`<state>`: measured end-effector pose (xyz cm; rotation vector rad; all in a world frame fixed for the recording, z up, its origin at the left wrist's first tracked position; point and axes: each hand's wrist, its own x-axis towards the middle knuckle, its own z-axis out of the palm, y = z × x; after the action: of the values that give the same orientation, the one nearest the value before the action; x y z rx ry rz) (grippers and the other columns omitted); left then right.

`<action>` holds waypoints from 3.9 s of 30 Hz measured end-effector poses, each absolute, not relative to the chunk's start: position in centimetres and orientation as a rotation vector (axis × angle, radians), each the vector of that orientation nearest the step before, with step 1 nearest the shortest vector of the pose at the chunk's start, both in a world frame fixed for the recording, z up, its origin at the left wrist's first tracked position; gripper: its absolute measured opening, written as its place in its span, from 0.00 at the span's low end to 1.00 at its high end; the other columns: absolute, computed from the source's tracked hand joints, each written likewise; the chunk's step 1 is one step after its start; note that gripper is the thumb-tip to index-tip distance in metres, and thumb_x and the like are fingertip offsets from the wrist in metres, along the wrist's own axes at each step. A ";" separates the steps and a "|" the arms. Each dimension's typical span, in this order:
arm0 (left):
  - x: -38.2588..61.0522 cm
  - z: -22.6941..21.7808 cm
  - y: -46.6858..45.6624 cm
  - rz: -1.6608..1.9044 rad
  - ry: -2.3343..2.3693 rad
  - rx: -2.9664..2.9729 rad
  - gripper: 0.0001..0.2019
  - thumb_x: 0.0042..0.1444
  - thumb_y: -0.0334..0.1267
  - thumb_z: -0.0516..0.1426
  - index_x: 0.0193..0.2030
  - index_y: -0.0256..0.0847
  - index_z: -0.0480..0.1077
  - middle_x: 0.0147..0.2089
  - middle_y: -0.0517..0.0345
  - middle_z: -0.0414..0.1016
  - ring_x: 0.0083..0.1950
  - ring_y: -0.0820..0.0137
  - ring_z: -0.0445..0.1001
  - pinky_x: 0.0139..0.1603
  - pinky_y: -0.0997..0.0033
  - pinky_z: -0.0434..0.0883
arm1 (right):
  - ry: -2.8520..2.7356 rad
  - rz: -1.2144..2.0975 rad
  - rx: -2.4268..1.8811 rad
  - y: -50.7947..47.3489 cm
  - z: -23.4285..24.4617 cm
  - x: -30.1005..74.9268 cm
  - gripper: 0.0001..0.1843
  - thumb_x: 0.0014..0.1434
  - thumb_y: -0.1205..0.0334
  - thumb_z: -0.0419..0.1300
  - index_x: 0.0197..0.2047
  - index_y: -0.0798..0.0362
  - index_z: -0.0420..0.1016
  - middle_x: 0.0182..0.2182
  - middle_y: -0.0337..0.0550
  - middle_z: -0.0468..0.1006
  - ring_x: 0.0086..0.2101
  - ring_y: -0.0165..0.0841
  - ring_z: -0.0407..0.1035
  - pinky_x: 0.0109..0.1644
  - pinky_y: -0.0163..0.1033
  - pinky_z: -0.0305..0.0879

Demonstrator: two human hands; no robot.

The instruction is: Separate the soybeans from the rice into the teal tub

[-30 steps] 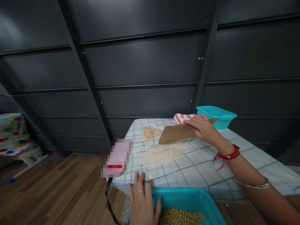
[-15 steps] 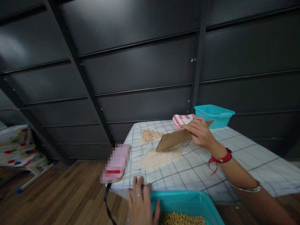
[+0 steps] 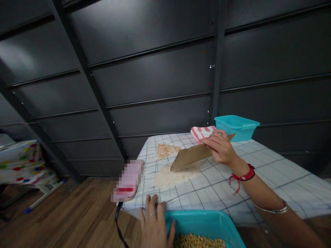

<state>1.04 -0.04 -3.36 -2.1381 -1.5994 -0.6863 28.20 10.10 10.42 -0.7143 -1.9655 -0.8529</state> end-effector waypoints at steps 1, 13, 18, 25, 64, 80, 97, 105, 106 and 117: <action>1.1 -3.4 -0.1 -0.679 -1.608 -2.140 0.13 0.49 0.35 0.48 0.42 0.38 0.63 0.52 0.40 0.65 0.59 0.47 0.55 0.51 0.38 0.57 | -1.960 -0.856 -0.718 10.0 10.4 28.2 0.19 0.51 0.73 0.46 0.43 0.50 0.69 0.26 0.38 0.72 0.29 0.33 0.61 0.43 0.46 0.53; 2.2 -2.7 -0.9 -0.694 -1.682 -2.190 0.13 0.49 0.33 0.48 0.43 0.38 0.64 0.53 0.41 0.63 0.60 0.48 0.53 0.53 0.38 0.54 | -2.031 -0.892 -0.676 8.5 10.6 27.9 0.19 0.48 0.74 0.46 0.41 0.49 0.68 0.26 0.37 0.72 0.30 0.33 0.61 0.43 0.45 0.53; 2.5 -2.7 -1.1 -0.691 -1.679 -2.162 0.13 0.49 0.32 0.48 0.43 0.38 0.63 0.54 0.41 0.62 0.60 0.49 0.53 0.53 0.39 0.55 | -1.968 -0.919 -0.717 8.9 10.3 27.8 0.21 0.49 0.75 0.46 0.44 0.50 0.66 0.27 0.38 0.71 0.31 0.34 0.60 0.43 0.45 0.52; 2.9 -2.5 -1.2 -0.686 -1.670 -2.155 0.12 0.49 0.32 0.47 0.42 0.37 0.63 0.52 0.40 0.63 0.60 0.47 0.54 0.52 0.37 0.54 | -2.071 -0.914 -0.743 9.9 9.3 25.9 0.23 0.46 0.79 0.45 0.42 0.52 0.68 0.26 0.39 0.71 0.32 0.34 0.60 0.43 0.44 0.52; 1.6 -1.9 -1.4 -0.704 -1.803 -2.212 0.13 0.49 0.31 0.47 0.43 0.38 0.64 0.54 0.40 0.63 0.62 0.48 0.50 0.55 0.37 0.51 | -2.014 -0.881 -0.733 10.0 8.7 24.0 0.22 0.48 0.78 0.46 0.43 0.49 0.68 0.28 0.38 0.72 0.32 0.35 0.61 0.44 0.46 0.51; 0.3 -2.0 -1.2 -0.611 -1.808 -2.282 0.15 0.49 0.33 0.48 0.45 0.38 0.64 0.55 0.40 0.62 0.62 0.47 0.50 0.54 0.36 0.53 | -1.958 -0.884 -0.602 9.5 9.4 25.2 0.18 0.48 0.77 0.47 0.39 0.51 0.67 0.26 0.38 0.72 0.31 0.33 0.61 0.43 0.45 0.53; 0.3 -1.7 -1.2 -0.579 -1.811 -2.319 0.15 0.50 0.33 0.48 0.45 0.39 0.63 0.56 0.40 0.61 0.62 0.46 0.51 0.54 0.35 0.53 | -2.009 -0.887 -0.622 9.7 9.2 24.4 0.18 0.47 0.77 0.46 0.36 0.49 0.68 0.25 0.35 0.72 0.30 0.32 0.61 0.43 0.44 0.53; 0.1 -1.8 -1.0 -0.569 -1.831 -2.307 0.15 0.48 0.33 0.49 0.45 0.39 0.64 0.55 0.41 0.62 0.62 0.47 0.50 0.53 0.35 0.54 | -1.890 -0.914 -0.653 9.6 9.4 24.7 0.17 0.49 0.77 0.46 0.37 0.52 0.68 0.25 0.38 0.72 0.31 0.34 0.61 0.42 0.45 0.52; 0.1 -1.9 -1.1 -0.573 -1.815 -2.317 0.15 0.49 0.33 0.49 0.45 0.39 0.64 0.56 0.41 0.61 0.62 0.47 0.50 0.53 0.36 0.54 | -1.900 -0.917 -0.662 9.7 9.3 24.5 0.17 0.49 0.77 0.46 0.37 0.52 0.68 0.26 0.39 0.72 0.31 0.34 0.61 0.42 0.45 0.52; -0.1 -2.0 -1.1 -0.557 -1.815 -2.332 0.15 0.50 0.35 0.49 0.46 0.40 0.63 0.57 0.42 0.60 0.63 0.48 0.49 0.54 0.37 0.54 | -1.971 -0.931 -0.579 8.9 9.9 24.7 0.16 0.49 0.77 0.47 0.37 0.49 0.67 0.26 0.35 0.73 0.30 0.32 0.62 0.44 0.45 0.55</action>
<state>-0.06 -1.14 -1.96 -2.3323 -1.8146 -0.5573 24.70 8.87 9.85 -0.5791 -1.9714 -0.9313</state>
